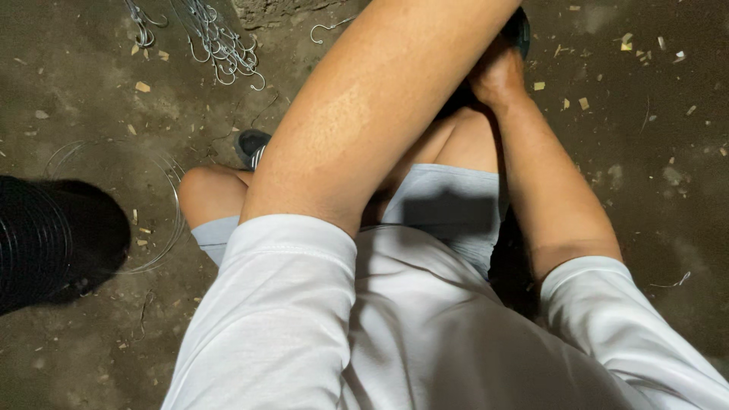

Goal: The person sits on the floor and repeatedly bends thin metal wire into hook shapes using pliers. They pick up wire segments, bend them into loops, and place the finished hooks on the floor.

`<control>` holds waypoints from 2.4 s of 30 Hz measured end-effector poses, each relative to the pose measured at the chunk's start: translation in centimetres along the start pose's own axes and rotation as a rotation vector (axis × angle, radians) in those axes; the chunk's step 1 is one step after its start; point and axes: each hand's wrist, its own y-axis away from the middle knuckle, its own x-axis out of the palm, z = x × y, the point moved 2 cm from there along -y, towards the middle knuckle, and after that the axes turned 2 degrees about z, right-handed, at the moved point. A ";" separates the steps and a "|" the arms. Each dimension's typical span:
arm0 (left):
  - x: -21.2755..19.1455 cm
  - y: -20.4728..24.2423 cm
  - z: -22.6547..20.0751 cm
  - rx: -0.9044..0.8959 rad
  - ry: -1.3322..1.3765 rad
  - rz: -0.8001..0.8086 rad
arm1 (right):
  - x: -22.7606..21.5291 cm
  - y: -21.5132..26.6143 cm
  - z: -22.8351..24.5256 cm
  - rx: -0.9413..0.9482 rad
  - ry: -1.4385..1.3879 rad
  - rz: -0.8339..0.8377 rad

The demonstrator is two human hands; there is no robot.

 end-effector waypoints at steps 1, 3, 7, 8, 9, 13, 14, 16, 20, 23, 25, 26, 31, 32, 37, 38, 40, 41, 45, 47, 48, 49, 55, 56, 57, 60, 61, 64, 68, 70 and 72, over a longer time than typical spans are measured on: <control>0.1 0.0 0.0 -0.001 0.000 0.000 | 0.3 0.0 0.0 -0.048 0.025 -0.003; 0.3 -0.1 0.0 -0.009 -0.001 0.003 | 0.8 0.0 -0.2 -0.051 0.048 0.003; 0.7 0.1 0.2 -0.025 -0.005 0.013 | 1.6 0.1 -0.6 0.057 0.046 0.036; 0.8 0.1 0.1 -0.026 -0.007 0.017 | 1.7 0.2 -0.7 0.066 0.049 0.045; 0.8 0.1 0.0 -0.025 -0.010 0.018 | 1.7 0.2 -0.7 0.058 0.049 0.032; 0.7 0.3 -0.4 -0.025 -0.005 0.030 | 2.0 0.3 -0.6 -0.065 0.096 -0.017; 0.7 0.4 -0.6 -0.024 -0.001 0.031 | 2.1 0.4 -0.6 -0.118 0.120 -0.029; 0.3 0.5 -0.7 -0.021 0.006 0.027 | 2.6 0.5 -0.5 -0.146 0.143 -0.053; -1.1 -0.1 -1.6 0.011 0.028 -0.005 | 3.1 0.7 -0.1 -0.095 0.119 -0.153; -2.2 -1.0 -3.0 0.035 0.060 -0.033 | 3.4 1.2 0.9 -0.137 0.177 -0.077; -3.7 -1.6 -3.9 0.055 0.101 -0.073 | 4.1 2.4 2.4 -0.037 0.095 -0.111; -4.6 -1.5 -4.4 0.074 0.158 -0.123 | 4.5 2.9 3.3 -0.055 0.148 -0.050; -10.3 2.4 -3.2 0.292 0.594 -0.438 | 5.9 5.9 9.3 -0.183 -0.002 -0.019; -11.1 4.1 -2.4 0.457 0.758 -0.477 | 5.8 6.5 10.4 -0.173 0.036 0.031; -13.8 9.1 0.9 0.760 1.132 -0.442 | 1.8 5.7 16.8 -0.219 -0.016 0.243; -14.1 9.6 1.5 0.740 1.115 -0.451 | 0.1 5.1 18.2 -0.235 -0.093 0.160; -14.4 10.6 2.7 0.703 1.085 -0.462 | -3.9 3.6 21.2 -0.261 -0.244 -0.008; -14.4 11.1 3.2 0.691 1.064 -0.466 | -6.4 2.7 22.7 -0.356 -0.248 -0.119; -14.6 13.0 4.2 0.674 0.944 -0.474 | -16.7 1.2 28.2 -0.678 0.016 -0.454; -14.8 13.9 4.2 0.693 0.890 -0.483 | -20.3 0.4 30.6 -0.786 0.110 -0.510; -14.8 14.3 4.2 0.709 0.879 -0.490 | -21.5 0.3 31.5 -0.821 0.150 -0.512; -15.0 14.6 4.1 0.727 0.865 -0.498 | -22.4 0.1 32.4 -0.847 0.185 -0.510; -15.0 16.4 4.5 0.674 0.849 -0.465 | -22.7 -0.3 34.0 -0.895 0.318 -0.292; -14.9 16.5 4.6 0.674 0.847 -0.465 | -22.5 -0.4 33.9 -0.905 0.333 -0.265; -14.8 16.6 4.6 0.677 0.846 -0.464 | -22.3 -0.3 33.8 -0.908 0.343 -0.265; -14.5 16.8 4.6 0.661 0.852 -0.452 | -22.2 -0.2 33.4 -0.909 0.368 -0.263; -14.4 16.8 4.6 0.652 0.855 -0.446 | -22.2 -0.3 33.3 -0.912 0.372 -0.265; -14.1 17.0 4.7 0.654 0.856 -0.451 | -22.1 0.0 33.4 -0.924 0.385 -0.264; -14.0 17.0 4.8 0.659 0.841 -0.459 | -22.3 0.0 33.5 -0.944 0.414 -0.274; -13.9 17.0 4.8 0.658 0.835 -0.460 | -22.2 0.1 33.6 -0.950 0.415 -0.271; -13.9 17.0 4.8 0.655 0.830 -0.459 | -22.2 0.1 33.6 -0.957 0.415 -0.271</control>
